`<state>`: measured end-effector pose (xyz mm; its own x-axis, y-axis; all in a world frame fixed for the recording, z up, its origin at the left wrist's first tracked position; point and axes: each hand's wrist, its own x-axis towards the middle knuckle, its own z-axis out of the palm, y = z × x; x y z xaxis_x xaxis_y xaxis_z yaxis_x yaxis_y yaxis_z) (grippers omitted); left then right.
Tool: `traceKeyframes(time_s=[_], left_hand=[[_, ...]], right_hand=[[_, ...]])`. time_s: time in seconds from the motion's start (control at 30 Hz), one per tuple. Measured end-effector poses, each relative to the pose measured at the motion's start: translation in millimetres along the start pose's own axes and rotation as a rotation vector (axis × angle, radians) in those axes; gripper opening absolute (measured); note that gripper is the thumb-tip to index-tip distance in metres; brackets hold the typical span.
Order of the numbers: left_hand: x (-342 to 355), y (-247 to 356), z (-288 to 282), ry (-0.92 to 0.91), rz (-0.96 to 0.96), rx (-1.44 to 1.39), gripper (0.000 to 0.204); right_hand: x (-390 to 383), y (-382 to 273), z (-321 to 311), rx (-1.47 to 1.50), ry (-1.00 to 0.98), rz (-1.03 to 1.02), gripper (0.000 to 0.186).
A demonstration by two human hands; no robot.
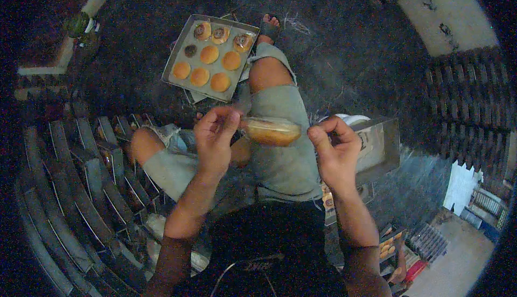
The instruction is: The person sits on the floor and individually wraps small round buns in clear plastic bags, placing each wrapped bun onto a metal tray. The person repeats this process for multiple buns from a tray.
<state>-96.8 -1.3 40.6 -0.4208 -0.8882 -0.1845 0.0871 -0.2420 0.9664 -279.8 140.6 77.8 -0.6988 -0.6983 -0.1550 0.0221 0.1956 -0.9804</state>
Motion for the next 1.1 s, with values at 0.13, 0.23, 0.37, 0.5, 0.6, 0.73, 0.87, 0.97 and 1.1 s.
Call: traceKeyframes(time_s=[0.13, 0.23, 0.37, 0.5, 0.6, 0.73, 0.87, 0.97, 1.1], left_hand=[[11, 14, 6, -0.045, 0.050, 0.008, 0.012], [15, 0, 10, -0.043, 0.028, -0.035, 0.011], [-27, -38, 5, -0.058, 0.149, 0.213, 0.012], [-46, -125, 9, 0.085, -0.128, 0.344, 0.017], [-39, -112, 8, 0.032, -0.415, 0.075, 0.022], [-11, -67, -21, 0.252, -0.176, -0.286, 0.043], [-8, -33, -80, 0.391, -0.058, -0.222, 0.041], [-27, -30, -112, 0.412, -0.074, -0.185, 0.036], [-52, -51, -127, 0.462, -0.092, -0.119, 0.033]], right_hand=[[15, -13, -7, -0.167, -0.004, 0.059, 0.020], [14, -21, -1, -0.198, 0.069, 0.121, 0.016], [-54, 28, -22, -0.054, 0.036, -0.103, 0.015], [-76, 89, -9, -0.040, 0.227, 0.372, 0.016], [-68, 79, 14, -0.262, -0.038, -0.094, 0.026], [-23, 68, 97, 0.155, -0.161, -0.336, 0.056], [104, 84, 205, -0.069, -0.244, -0.876, 0.074], [158, 94, 278, -0.549, -0.364, -0.948, 0.081], [140, 143, 281, -0.615, -0.670, -0.742, 0.080]])
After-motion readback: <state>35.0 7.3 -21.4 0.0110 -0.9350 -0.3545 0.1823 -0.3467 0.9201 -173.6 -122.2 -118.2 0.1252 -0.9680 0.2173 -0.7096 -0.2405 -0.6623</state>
